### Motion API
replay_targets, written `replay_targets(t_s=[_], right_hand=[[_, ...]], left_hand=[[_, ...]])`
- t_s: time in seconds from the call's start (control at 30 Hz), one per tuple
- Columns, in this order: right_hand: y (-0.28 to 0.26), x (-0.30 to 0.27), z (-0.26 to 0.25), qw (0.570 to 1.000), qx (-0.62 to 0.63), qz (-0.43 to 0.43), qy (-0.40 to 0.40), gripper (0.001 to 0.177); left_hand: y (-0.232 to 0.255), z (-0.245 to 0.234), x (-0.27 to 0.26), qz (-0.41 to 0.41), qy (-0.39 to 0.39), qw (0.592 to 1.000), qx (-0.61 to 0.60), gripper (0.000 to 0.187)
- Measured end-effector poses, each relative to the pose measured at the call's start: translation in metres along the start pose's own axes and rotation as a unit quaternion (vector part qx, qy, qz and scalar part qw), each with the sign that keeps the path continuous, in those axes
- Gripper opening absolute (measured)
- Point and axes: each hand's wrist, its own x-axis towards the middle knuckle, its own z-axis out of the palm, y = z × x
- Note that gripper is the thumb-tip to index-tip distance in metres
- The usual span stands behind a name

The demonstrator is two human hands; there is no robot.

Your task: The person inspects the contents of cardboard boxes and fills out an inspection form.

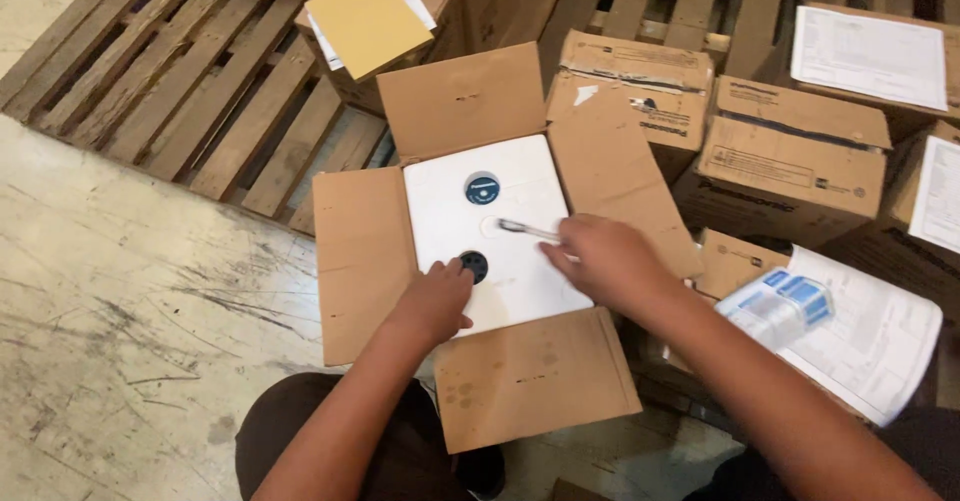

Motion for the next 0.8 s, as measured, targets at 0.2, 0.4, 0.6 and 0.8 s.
replay_targets(t_s=[0.2,0.4,0.6,0.8], right_hand=[[-0.026,0.105,0.078,0.981,-0.113,-0.148,-0.049,0.048],[-0.039,0.14,0.117,0.973,-0.142,-0.171,-0.065,0.058],[-0.041,0.137,0.124,0.972,-0.14,-0.18,-0.061,0.056],[-0.032,0.128,0.12,0.967,-0.13,-0.215,-0.045,0.053]], left_hand=[[-0.01,-0.008,-0.001,0.04,0.021,0.998,0.047,0.093],[-0.014,-0.02,-0.002,0.053,-0.042,0.997,0.04,0.098],[-0.011,-0.01,0.008,0.044,-0.048,0.997,0.049,0.102],[-0.008,-0.012,0.009,0.042,-0.058,0.996,0.053,0.104]])
